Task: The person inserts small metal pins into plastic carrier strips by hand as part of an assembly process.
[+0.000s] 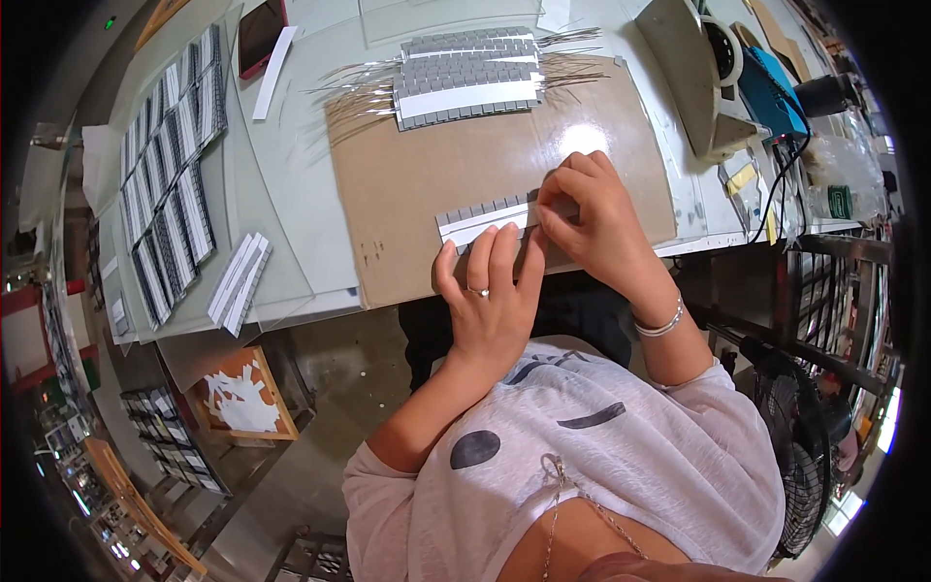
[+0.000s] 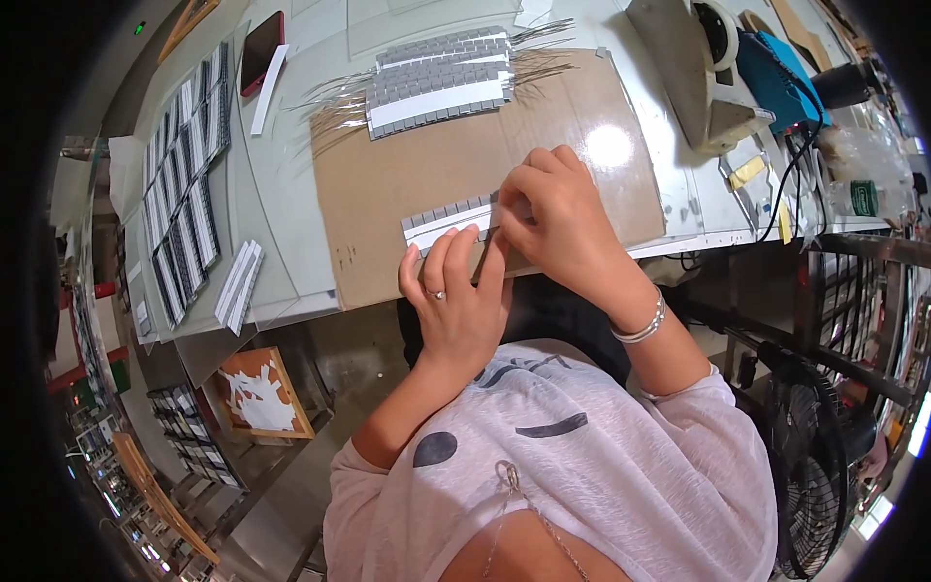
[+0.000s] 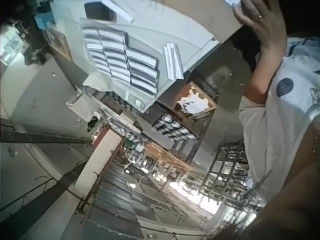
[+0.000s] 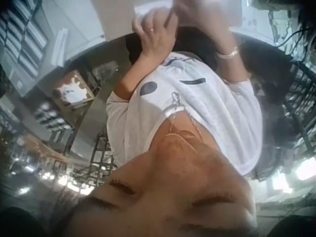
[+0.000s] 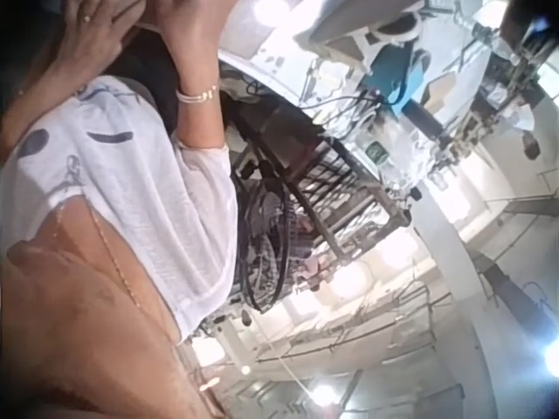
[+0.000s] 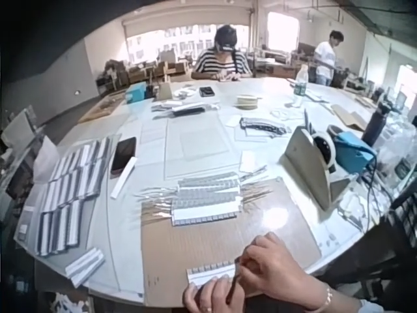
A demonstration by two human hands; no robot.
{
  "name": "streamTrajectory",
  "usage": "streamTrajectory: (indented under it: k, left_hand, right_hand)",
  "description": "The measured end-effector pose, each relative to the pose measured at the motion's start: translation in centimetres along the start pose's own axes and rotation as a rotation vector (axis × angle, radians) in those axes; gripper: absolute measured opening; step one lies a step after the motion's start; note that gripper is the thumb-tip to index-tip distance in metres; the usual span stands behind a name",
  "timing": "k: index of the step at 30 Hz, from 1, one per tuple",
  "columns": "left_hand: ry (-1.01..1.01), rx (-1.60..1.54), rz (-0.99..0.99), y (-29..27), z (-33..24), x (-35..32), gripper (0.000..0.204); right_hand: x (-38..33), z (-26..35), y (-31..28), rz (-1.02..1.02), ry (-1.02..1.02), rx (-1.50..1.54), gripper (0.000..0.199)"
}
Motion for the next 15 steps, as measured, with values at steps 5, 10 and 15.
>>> streamTrajectory:
  k: [5, 10, 15]
  left_hand:
    - [-0.003, -0.012, 0.016, 0.1, 0.0, 0.1, 0.028]
    - [-0.012, 0.003, 0.083, 0.1, 0.0, 0.4, 0.031]
    - [0.0, -0.025, 0.146, -0.1, 0.0, 0.9, 0.037]
  right_hand:
    - [0.1, 0.5, 0.2, 0.033, -0.053, -0.073, 0.012]
    - [-0.1, 0.6, -0.3, 0.015, -0.067, -0.047, 0.015]
    - [-1.7, -0.3, -3.4, -0.117, -0.142, -0.05, 0.023]
Point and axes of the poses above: each hand's wrist, its own x-axis towards the middle knuckle, its own y-axis out of the palm, z = x × y, the point moved 10 cm from there along x, towards the middle knuckle, and after that the axes turned 15 degrees about -x, right-handed, at the moved point
